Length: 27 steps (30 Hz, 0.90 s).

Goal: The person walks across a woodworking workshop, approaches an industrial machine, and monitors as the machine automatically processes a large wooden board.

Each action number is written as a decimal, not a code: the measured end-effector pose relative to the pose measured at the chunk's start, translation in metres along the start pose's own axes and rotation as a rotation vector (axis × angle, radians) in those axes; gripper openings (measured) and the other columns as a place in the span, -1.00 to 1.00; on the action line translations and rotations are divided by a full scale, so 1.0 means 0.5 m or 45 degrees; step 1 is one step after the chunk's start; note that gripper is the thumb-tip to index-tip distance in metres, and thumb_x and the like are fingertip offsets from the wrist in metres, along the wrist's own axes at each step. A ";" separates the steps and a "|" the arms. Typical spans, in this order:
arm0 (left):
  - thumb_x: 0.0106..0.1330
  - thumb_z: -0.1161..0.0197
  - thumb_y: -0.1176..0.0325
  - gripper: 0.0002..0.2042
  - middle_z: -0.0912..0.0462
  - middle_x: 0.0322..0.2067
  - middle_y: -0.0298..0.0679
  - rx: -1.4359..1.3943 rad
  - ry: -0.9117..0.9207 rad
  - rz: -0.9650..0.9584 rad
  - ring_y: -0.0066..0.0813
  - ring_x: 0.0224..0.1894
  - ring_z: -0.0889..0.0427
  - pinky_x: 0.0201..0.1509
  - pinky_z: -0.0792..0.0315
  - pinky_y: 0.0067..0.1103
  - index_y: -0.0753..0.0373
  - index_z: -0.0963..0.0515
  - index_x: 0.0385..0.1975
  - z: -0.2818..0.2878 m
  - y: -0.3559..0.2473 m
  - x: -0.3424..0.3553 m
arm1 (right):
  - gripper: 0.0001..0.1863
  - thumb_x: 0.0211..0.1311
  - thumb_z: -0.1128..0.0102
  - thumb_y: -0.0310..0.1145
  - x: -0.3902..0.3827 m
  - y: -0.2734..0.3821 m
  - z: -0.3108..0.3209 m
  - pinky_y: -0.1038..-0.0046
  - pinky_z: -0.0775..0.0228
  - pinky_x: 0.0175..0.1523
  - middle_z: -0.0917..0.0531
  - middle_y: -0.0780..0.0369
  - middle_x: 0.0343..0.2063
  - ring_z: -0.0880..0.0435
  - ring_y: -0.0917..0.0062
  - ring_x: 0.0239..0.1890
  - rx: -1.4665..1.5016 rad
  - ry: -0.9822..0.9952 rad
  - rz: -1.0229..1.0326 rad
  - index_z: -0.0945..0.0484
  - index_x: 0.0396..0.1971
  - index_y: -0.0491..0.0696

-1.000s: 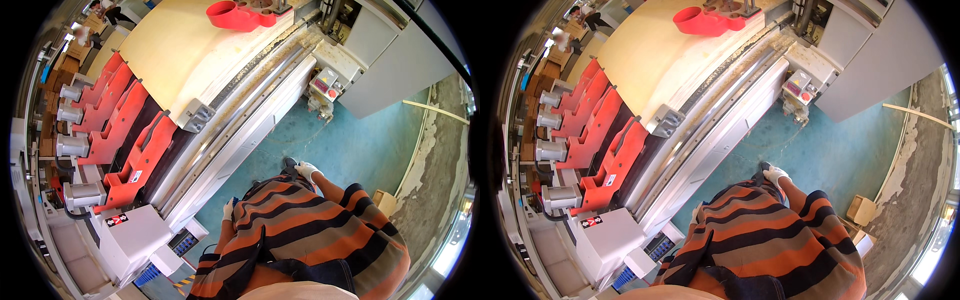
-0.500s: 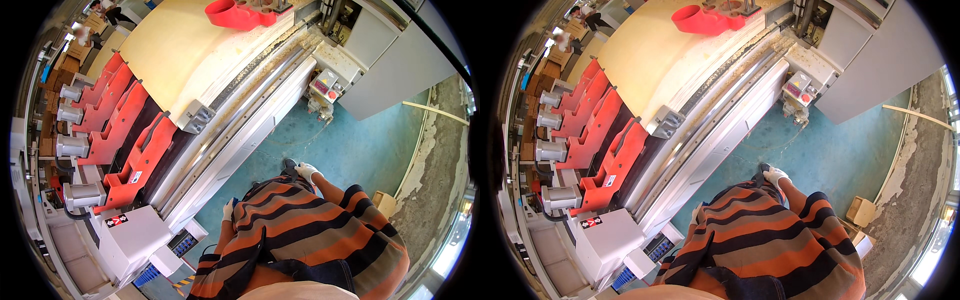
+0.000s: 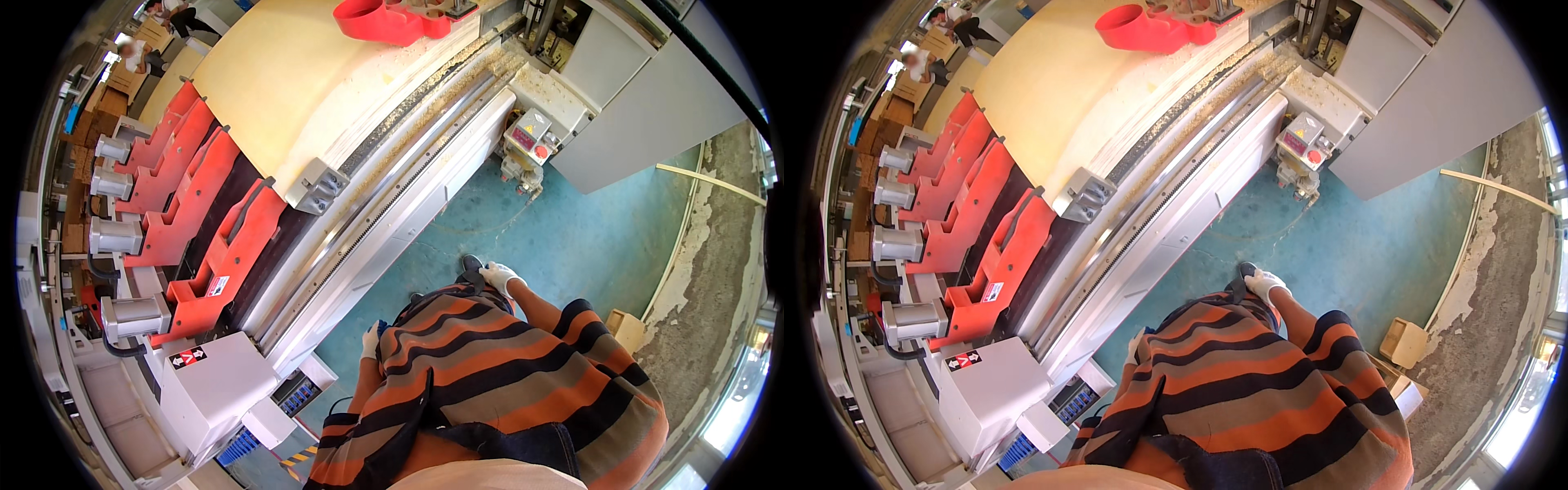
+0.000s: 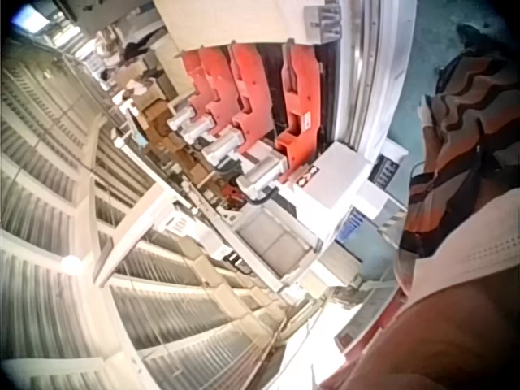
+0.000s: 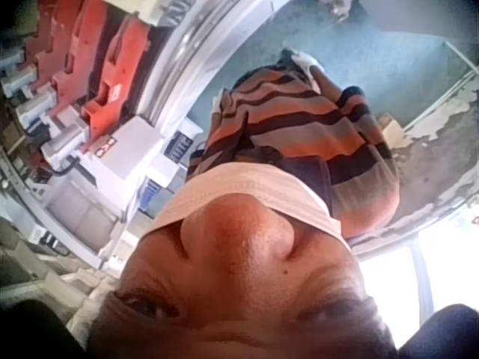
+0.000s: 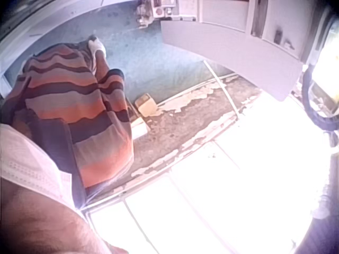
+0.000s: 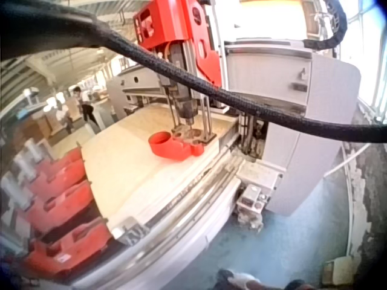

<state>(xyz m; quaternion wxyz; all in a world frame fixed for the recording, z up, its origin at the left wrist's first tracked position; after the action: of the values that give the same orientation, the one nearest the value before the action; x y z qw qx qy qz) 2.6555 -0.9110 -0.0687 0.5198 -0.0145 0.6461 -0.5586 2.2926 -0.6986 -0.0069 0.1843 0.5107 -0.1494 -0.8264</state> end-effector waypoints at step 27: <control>0.19 0.02 0.26 -0.76 -0.54 -0.41 -0.24 0.036 0.022 -0.032 -0.40 -0.35 -0.48 -0.23 -0.34 -0.53 0.28 -0.51 -0.39 0.016 0.095 0.016 | -0.43 -0.01 0.16 -0.03 0.008 -0.005 0.004 0.30 -0.21 -0.01 -0.46 -0.05 -0.16 -0.41 0.15 -0.05 0.006 0.028 -0.030 -0.35 -0.13 -0.21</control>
<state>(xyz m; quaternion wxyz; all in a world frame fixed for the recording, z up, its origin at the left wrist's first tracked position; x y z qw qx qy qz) 2.6839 -0.9039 -0.1078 0.5074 -0.0104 0.6425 -0.5742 2.2889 -0.6979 -0.0103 0.1749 0.5221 -0.1432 -0.8224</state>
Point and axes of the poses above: each hand's wrist, its own x-axis towards the middle knuckle, its own z-axis out of the back of the hand, y = z × x, the point moved 5 cm from there along x, towards the middle knuckle
